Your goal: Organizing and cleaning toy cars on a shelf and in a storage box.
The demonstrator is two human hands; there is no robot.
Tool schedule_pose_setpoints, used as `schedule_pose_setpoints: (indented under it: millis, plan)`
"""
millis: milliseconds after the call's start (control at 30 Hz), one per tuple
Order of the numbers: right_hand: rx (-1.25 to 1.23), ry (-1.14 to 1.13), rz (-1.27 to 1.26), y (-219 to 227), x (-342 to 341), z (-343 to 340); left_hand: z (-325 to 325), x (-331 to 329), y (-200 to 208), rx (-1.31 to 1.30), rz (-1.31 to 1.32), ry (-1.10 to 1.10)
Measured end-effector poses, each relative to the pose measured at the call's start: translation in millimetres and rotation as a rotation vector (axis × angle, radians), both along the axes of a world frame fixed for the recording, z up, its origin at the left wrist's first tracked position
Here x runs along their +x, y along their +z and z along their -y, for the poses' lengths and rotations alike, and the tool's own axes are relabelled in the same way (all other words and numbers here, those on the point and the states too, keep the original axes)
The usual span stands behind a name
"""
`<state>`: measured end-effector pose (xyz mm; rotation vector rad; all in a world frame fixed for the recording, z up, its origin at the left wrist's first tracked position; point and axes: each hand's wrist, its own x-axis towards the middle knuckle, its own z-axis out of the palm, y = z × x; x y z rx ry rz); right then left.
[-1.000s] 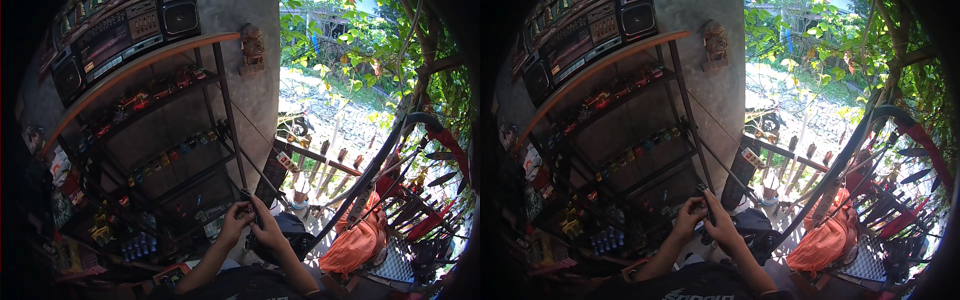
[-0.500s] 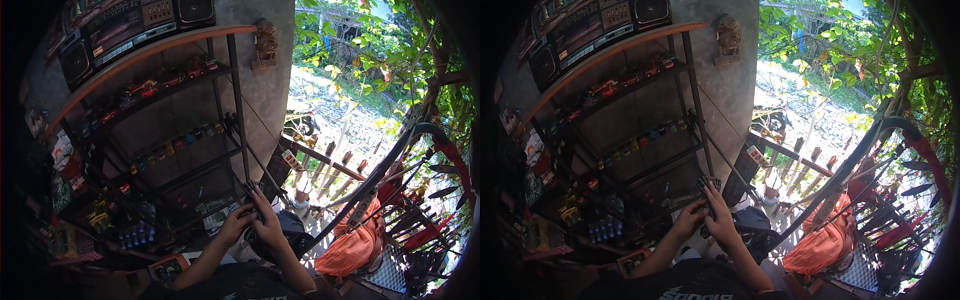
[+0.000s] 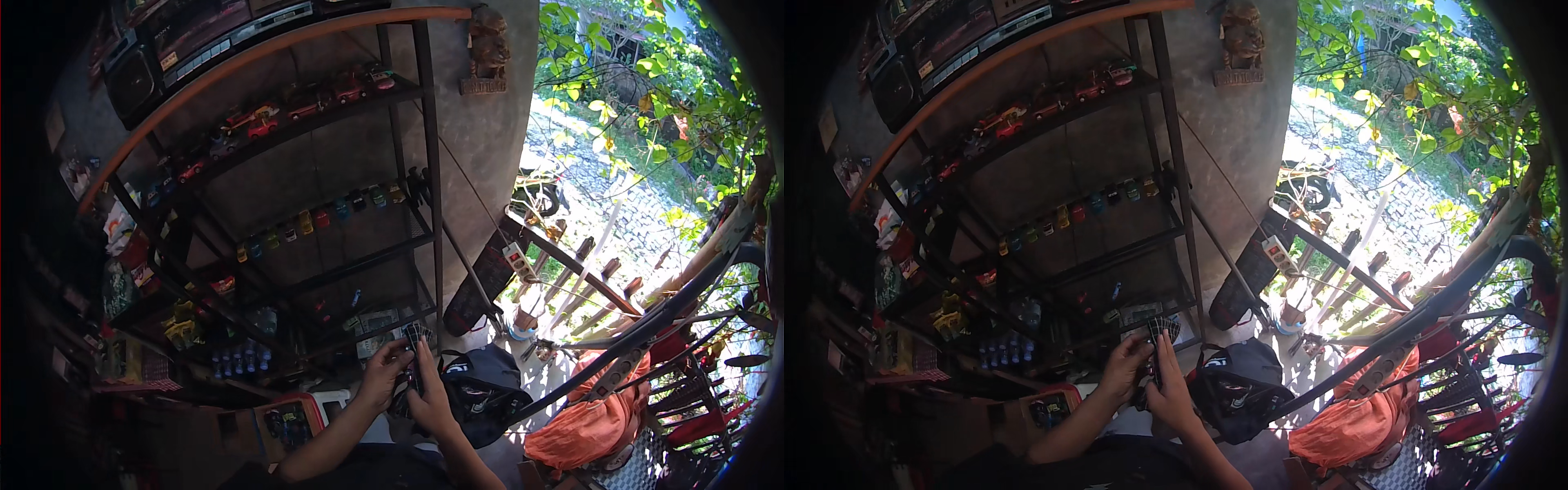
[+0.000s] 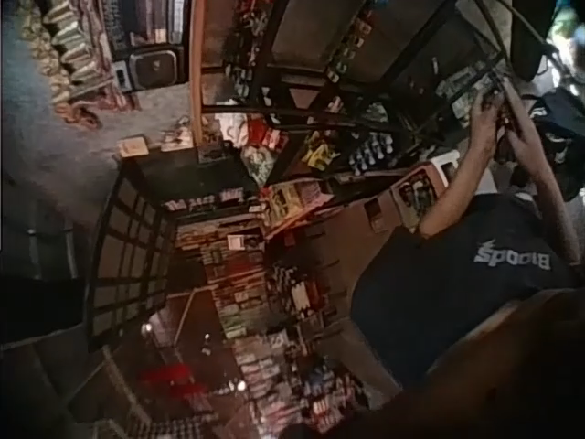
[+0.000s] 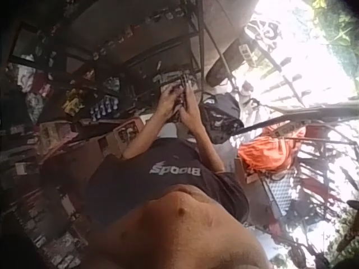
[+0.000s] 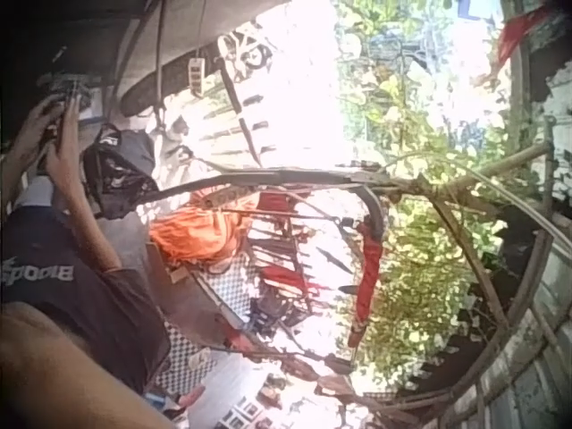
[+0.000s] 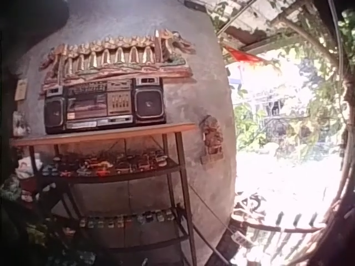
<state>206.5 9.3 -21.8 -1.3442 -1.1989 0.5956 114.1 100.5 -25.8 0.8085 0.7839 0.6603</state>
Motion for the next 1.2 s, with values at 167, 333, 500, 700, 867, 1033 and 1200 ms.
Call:
schedule_pose_setpoints:
  millis: [167, 333, 500, 700, 867, 1033, 1200]
  plan:
    - [-0.033, 0.044, -0.032, -16, -2, -14, 14, -7, -9, 0.027, -0.132, 0.124]
    - [-0.049, 0.186, -0.157, -30, -4, -31, 23, -26, -15, -0.113, -0.081, 0.269]
    - [-0.115, 0.302, -0.421, -32, -17, -40, 24, -62, -6, -0.131, -0.010, 0.139]
    - [-0.136, 0.328, -0.567, -11, -35, -35, 26, -77, 2, -0.009, -0.022, 0.319]
    - [-0.036, 0.448, -0.003, 9, -67, -23, 10, -101, -9, -0.027, 0.013, 0.412]
    - [-0.028, 0.514, 0.082, 15, -98, -22, 25, -132, -6, -0.008, 0.040, 0.437]
    - [0.045, 0.544, 0.072, 28, -138, -12, 60, -172, 12, 0.039, 0.108, 0.425]
